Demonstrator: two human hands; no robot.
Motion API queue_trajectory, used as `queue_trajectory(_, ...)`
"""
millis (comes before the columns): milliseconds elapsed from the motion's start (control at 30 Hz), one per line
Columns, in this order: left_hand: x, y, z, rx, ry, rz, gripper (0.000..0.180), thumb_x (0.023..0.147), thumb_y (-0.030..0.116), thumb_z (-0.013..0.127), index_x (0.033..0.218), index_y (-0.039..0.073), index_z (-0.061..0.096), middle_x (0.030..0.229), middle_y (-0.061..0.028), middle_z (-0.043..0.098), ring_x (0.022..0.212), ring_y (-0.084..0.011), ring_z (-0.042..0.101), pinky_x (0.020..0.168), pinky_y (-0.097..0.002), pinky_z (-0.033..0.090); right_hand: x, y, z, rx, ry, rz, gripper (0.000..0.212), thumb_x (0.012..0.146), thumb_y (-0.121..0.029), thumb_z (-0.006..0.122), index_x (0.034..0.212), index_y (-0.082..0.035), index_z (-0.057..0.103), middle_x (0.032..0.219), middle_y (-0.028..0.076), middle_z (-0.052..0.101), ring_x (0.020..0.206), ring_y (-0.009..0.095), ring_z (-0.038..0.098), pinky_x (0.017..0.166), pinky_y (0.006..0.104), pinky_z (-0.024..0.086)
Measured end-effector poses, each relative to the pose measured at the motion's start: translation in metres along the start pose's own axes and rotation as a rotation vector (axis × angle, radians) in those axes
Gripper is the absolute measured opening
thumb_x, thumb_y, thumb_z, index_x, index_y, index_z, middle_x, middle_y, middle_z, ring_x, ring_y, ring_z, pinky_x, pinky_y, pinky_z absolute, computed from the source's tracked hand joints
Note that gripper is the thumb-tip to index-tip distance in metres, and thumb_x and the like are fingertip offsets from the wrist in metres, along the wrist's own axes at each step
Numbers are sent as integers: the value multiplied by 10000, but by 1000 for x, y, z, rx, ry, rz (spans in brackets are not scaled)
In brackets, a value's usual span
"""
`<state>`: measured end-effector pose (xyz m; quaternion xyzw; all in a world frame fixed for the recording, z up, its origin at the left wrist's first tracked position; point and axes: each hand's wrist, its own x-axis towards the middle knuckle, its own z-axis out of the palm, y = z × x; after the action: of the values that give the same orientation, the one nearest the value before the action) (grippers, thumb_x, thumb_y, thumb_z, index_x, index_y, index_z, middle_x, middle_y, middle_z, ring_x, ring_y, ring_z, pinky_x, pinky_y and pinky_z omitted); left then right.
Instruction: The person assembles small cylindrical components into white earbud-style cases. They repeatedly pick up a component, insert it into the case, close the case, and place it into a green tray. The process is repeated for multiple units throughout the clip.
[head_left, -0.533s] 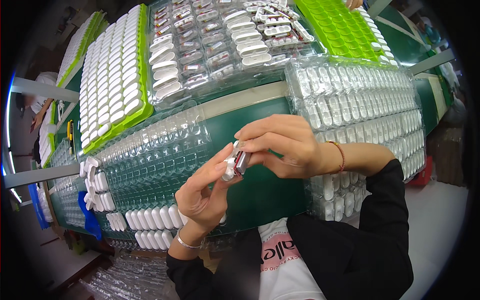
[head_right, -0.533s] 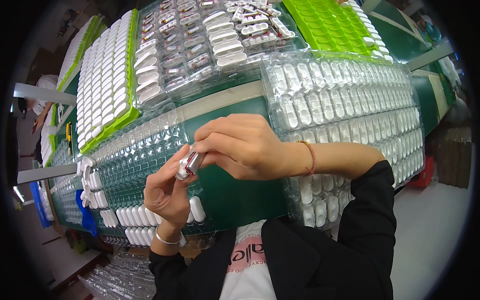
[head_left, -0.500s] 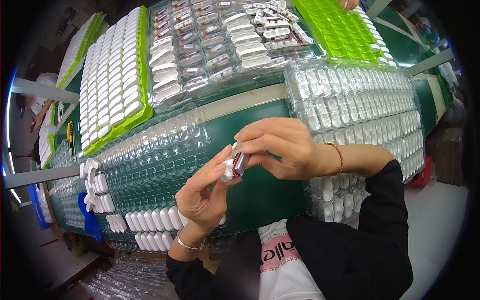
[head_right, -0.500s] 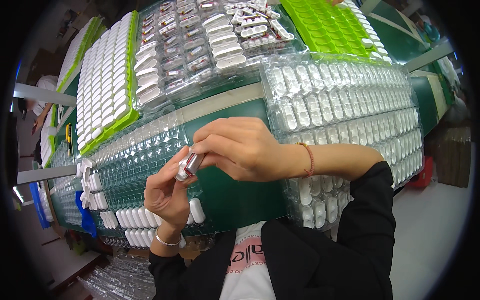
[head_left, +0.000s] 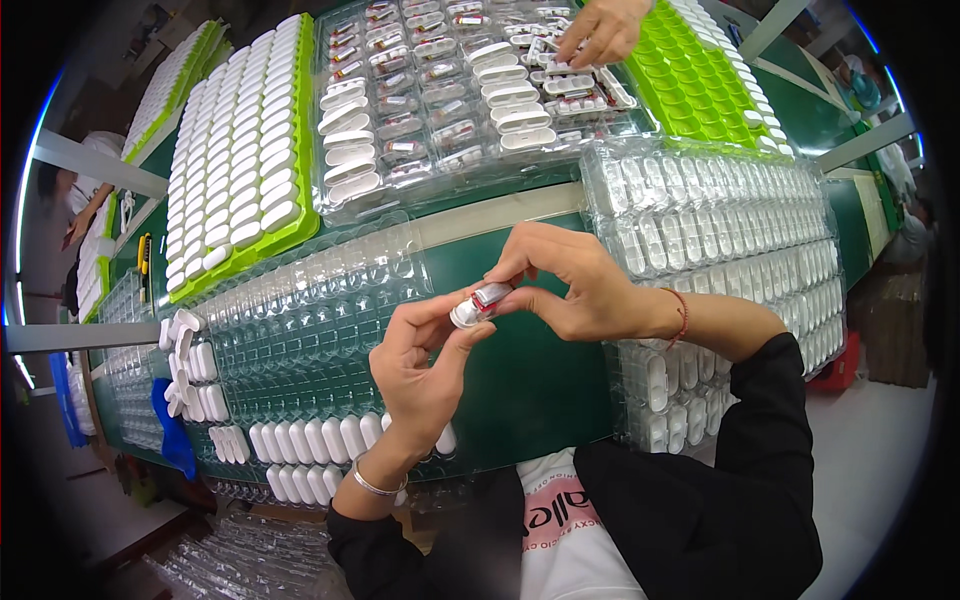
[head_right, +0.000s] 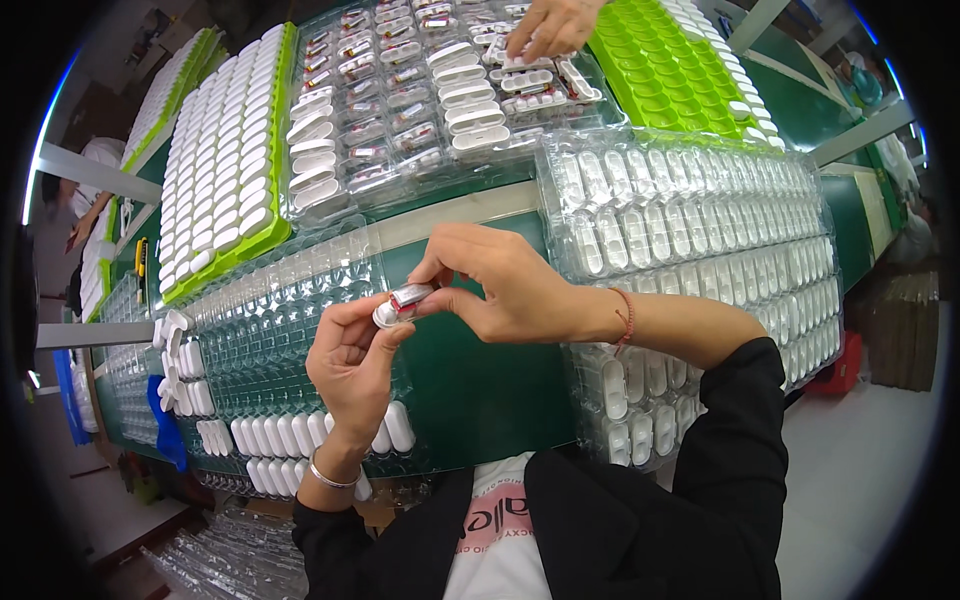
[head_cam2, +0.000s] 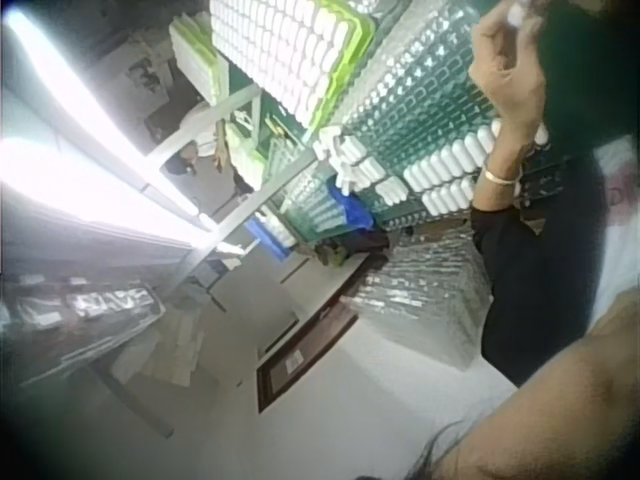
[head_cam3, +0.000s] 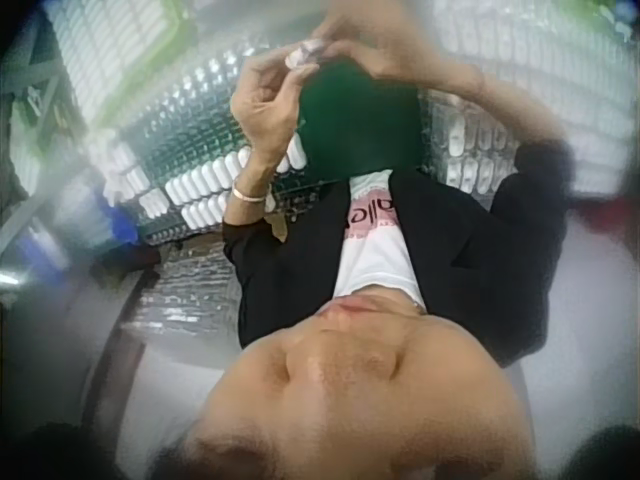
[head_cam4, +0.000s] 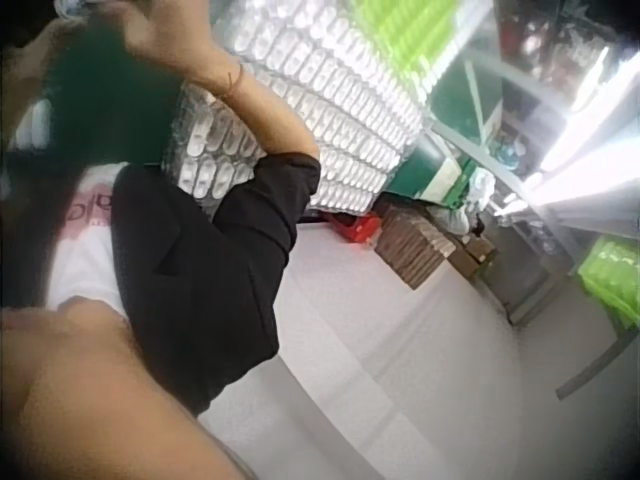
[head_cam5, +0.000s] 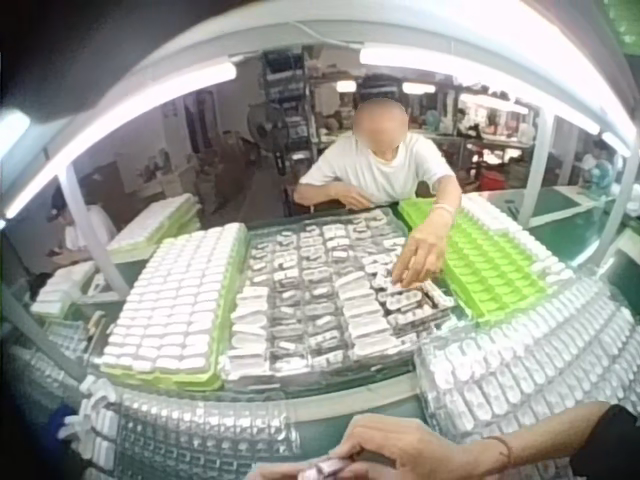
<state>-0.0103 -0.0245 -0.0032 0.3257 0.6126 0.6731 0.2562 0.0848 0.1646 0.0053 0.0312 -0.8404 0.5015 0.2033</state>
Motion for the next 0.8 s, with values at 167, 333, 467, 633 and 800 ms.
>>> queue_trajectory(167,7,10,1,107,-27,8,392,921,-53,575,1289,-44,443,1382,-234,499,1223,-270,564,964,-309,509,11,10,-33,-124,20,132,220,790,14,711,996,-29,646,942,55,649,789,157,598,665,272,461)
queue_trajectory(333,-9,6,-18,225,-65,11,310,929,-42,563,1236,-48,522,1293,-202,576,1158,-241,607,924,-308,527,14,15,-73,-183,120,232,164,850,-24,676,1011,-18,643,969,41,651,851,117,604,715,250,474)
queue_trajectory(467,-12,5,-32,237,-79,-135,222,937,-20,574,1157,-53,584,1152,-177,656,1021,-187,656,836,-275,543,7,19,-74,-107,165,331,145,867,-94,681,986,-13,665,921,32,680,812,93,613,701,244,481)
queue_trajectory(633,-12,10,-30,90,-9,-183,330,936,-2,588,1257,-38,519,1155,-181,649,976,-179,655,774,-255,546,9,-3,-25,262,-31,505,228,876,-32,684,1095,5,631,1033,53,652,952,102,617,853,272,522)
queue_trajectory(800,-9,11,-25,-16,17,-169,373,890,10,673,1237,-34,545,1096,-116,656,973,-154,648,818,-277,552,15,-12,13,306,-142,357,239,875,-165,713,1059,-23,655,904,46,698,827,109,641,717,262,496)
